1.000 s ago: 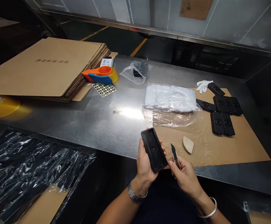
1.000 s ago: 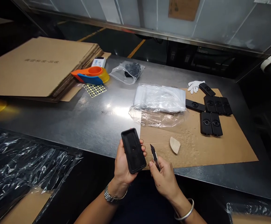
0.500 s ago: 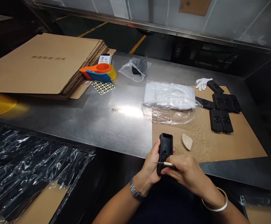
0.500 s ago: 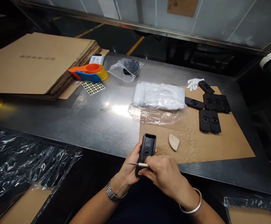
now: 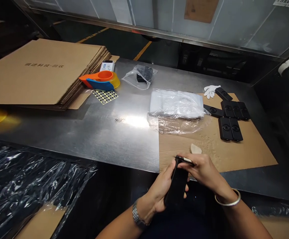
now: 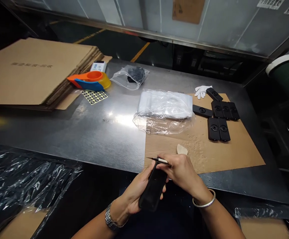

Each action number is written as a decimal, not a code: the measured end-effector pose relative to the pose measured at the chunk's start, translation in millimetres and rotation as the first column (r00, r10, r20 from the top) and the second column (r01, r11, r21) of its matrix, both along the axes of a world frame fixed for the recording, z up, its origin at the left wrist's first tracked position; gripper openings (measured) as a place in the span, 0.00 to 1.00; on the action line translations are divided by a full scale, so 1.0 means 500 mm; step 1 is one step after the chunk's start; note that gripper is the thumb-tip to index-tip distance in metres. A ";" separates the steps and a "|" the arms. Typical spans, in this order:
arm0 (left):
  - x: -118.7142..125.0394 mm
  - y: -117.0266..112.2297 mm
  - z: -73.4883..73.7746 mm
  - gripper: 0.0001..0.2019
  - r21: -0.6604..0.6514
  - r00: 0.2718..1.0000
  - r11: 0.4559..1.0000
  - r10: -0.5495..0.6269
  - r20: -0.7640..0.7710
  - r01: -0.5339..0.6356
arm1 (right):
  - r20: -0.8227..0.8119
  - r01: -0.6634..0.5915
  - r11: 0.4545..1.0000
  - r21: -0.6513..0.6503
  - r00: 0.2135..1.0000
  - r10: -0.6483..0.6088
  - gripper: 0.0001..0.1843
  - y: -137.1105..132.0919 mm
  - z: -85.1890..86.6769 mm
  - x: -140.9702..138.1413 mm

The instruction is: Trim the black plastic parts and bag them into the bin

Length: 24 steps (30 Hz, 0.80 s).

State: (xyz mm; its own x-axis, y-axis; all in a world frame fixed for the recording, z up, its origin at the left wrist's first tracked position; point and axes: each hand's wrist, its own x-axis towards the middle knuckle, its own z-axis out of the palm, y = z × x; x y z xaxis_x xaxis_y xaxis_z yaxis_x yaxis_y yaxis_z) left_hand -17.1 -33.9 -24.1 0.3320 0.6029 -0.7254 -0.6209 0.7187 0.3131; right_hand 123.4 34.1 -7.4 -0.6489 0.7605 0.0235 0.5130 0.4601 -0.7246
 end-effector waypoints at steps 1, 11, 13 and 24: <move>-0.001 -0.002 0.000 0.21 0.004 1.000 1.000 -0.008 0.000 0.008 | -0.017 -0.022 1.000 -0.013 1.000 0.021 0.14 0.006 0.002 0.002; -0.006 -0.001 -0.003 0.27 -0.076 0.994 0.994 -0.073 0.081 0.079 | -0.109 0.144 0.984 -0.106 0.982 -0.156 0.14 0.019 -0.013 -0.004; -0.008 -0.001 -0.003 0.25 -0.045 0.998 0.999 -0.028 0.053 0.030 | -0.105 0.247 0.961 -0.121 0.960 -0.260 0.13 0.013 -0.020 0.001; 0.016 -0.012 -0.001 0.23 0.148 0.965 0.983 0.141 -0.222 -0.109 | -0.151 0.288 0.843 -0.455 0.908 -0.392 0.14 -0.030 -0.039 -0.019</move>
State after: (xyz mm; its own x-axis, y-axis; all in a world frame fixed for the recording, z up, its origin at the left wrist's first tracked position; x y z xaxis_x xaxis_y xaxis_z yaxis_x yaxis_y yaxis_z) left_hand -9.0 -39.8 -24.4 0.0807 0.7251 -0.6839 -0.6026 0.5821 0.5459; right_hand 113.8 19.1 -27.1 -0.3629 0.9037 -0.2272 0.3765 -0.0808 -0.9229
